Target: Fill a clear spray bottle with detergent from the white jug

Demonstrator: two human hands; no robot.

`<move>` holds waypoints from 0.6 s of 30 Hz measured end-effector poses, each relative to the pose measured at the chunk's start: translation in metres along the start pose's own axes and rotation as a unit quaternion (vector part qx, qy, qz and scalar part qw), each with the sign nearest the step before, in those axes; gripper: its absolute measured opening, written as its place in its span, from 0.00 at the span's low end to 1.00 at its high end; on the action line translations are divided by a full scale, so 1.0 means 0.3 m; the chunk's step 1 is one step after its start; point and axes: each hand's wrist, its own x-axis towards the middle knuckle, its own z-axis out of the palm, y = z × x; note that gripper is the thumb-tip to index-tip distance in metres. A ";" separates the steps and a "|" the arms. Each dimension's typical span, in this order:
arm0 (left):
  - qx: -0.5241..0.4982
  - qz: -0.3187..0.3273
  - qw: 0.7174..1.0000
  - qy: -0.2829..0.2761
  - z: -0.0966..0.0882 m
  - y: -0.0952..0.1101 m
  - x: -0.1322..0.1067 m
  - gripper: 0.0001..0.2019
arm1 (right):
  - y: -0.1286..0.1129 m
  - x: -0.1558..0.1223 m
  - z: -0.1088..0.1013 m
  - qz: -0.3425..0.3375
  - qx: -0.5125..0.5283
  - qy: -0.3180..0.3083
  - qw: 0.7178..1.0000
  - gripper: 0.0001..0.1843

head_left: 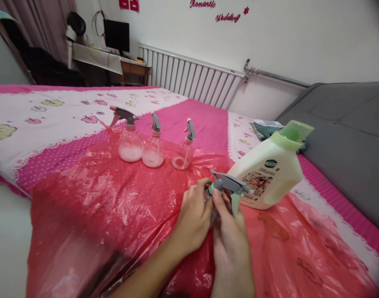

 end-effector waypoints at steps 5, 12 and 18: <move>-0.027 -0.022 0.999 0.007 -0.002 0.003 0.008 0.16 | -0.020 -0.007 -0.025 0.004 -0.020 -0.045 0.999 0.31; -0.023 -0.025 0.999 -0.005 -0.005 0.016 0.002 0.16 | -0.015 -0.006 -0.017 -0.045 -0.092 -0.014 0.995 0.35; -0.015 -0.017 1.000 -0.015 -0.008 0.011 -0.001 0.15 | 0.008 0.019 -0.020 -0.134 -0.238 0.069 0.960 0.34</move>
